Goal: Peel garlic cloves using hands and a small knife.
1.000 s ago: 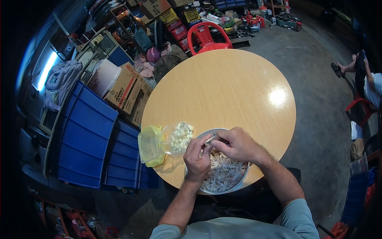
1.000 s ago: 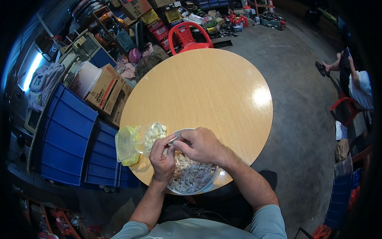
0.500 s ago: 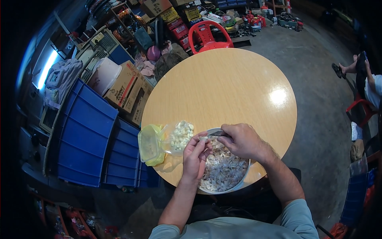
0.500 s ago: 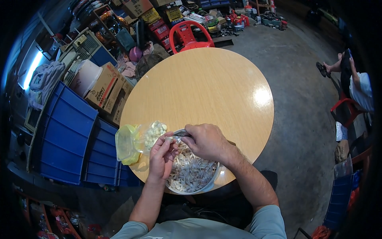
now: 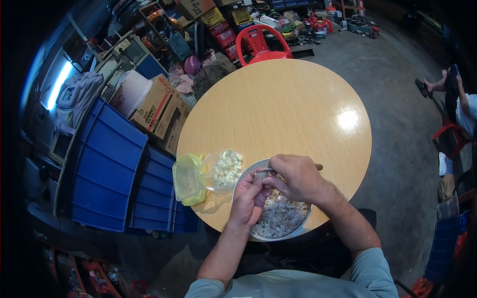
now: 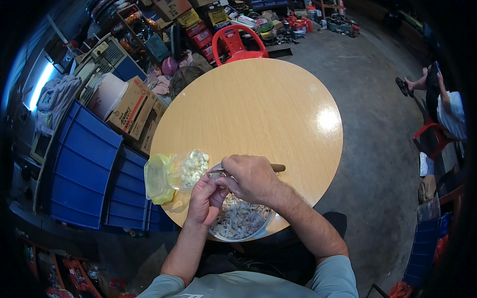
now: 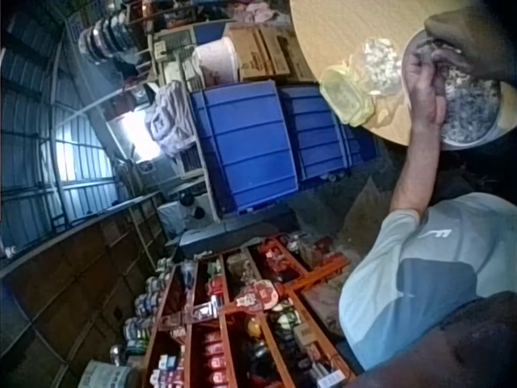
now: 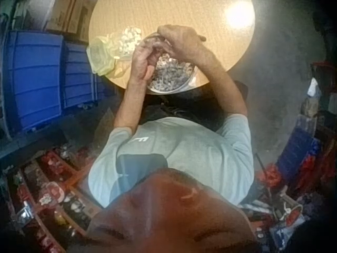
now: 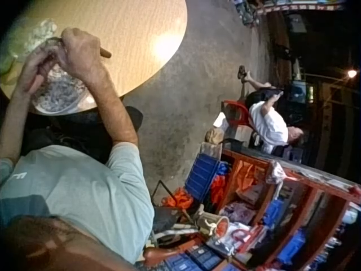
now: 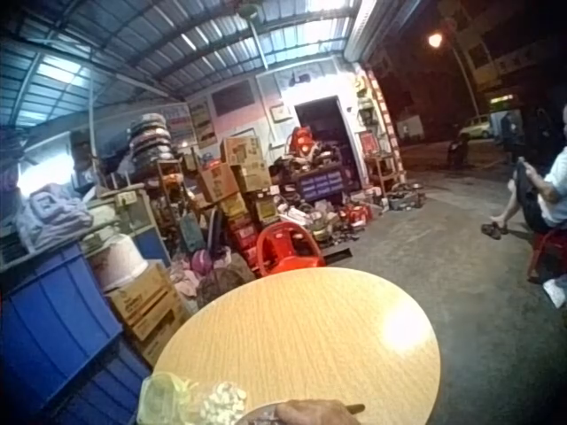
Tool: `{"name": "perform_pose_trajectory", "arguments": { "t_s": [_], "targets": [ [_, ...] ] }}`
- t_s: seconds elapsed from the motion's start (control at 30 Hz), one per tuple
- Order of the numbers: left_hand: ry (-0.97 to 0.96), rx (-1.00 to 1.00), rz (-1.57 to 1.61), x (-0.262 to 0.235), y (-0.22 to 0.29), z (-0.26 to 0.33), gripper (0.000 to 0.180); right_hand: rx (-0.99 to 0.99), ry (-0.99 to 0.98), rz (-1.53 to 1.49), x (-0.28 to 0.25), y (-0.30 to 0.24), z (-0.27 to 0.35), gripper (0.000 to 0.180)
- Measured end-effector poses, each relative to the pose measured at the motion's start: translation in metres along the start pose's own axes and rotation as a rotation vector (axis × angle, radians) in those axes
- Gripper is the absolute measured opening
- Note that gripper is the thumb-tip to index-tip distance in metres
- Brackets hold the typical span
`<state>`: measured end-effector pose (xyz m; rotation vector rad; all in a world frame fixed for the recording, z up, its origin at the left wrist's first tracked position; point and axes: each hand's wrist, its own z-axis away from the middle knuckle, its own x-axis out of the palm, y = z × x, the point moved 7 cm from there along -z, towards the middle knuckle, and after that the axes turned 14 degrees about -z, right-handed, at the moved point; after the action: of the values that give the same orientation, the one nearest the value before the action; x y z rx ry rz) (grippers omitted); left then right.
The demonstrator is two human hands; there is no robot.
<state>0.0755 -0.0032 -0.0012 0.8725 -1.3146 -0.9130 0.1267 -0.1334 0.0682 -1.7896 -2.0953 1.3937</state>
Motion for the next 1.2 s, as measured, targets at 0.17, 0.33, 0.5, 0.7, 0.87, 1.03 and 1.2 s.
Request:
{"name": "perform_pose_trajectory", "arguments": {
  "t_s": [0.17, 0.33, 0.5, 0.7, 0.87, 1.03, 1.2],
  "targets": [
    [-0.059, 0.021, 0.105, 0.002, -0.003, 0.0, 0.026, -0.02, 0.021, -0.006, -0.004, -0.002, -0.001, 0.025],
    [-0.034, 0.03, 0.068, 0.004, -0.001, 0.0, 0.026, -0.046, 0.029, -0.032, -0.006, 0.0, -0.001, 0.023],
    [-0.033, 0.038, 0.04, 0.003, 0.0, -0.001, 0.025, -0.038, 0.006, -0.062, -0.007, 0.0, -0.001, 0.022],
    [-0.074, 0.027, 0.02, 0.006, 0.004, 0.001, 0.025, 0.012, -0.056, -0.118, -0.009, -0.002, -0.002, 0.019],
    [-0.043, -0.011, 0.083, 0.003, -0.007, 0.0, 0.023, 0.062, -0.1, -0.043, -0.003, 0.005, -0.001, 0.02],
    [-0.033, -0.035, 0.271, -0.004, -0.02, -0.002, 0.023, 0.076, -0.137, -0.015, 0.005, 0.01, 0.001, 0.022],
    [0.038, -0.107, 0.368, -0.002, -0.021, -0.001, 0.02, 0.024, -0.154, -0.038, 0.007, 0.005, 0.001, 0.022]
  ]
}}
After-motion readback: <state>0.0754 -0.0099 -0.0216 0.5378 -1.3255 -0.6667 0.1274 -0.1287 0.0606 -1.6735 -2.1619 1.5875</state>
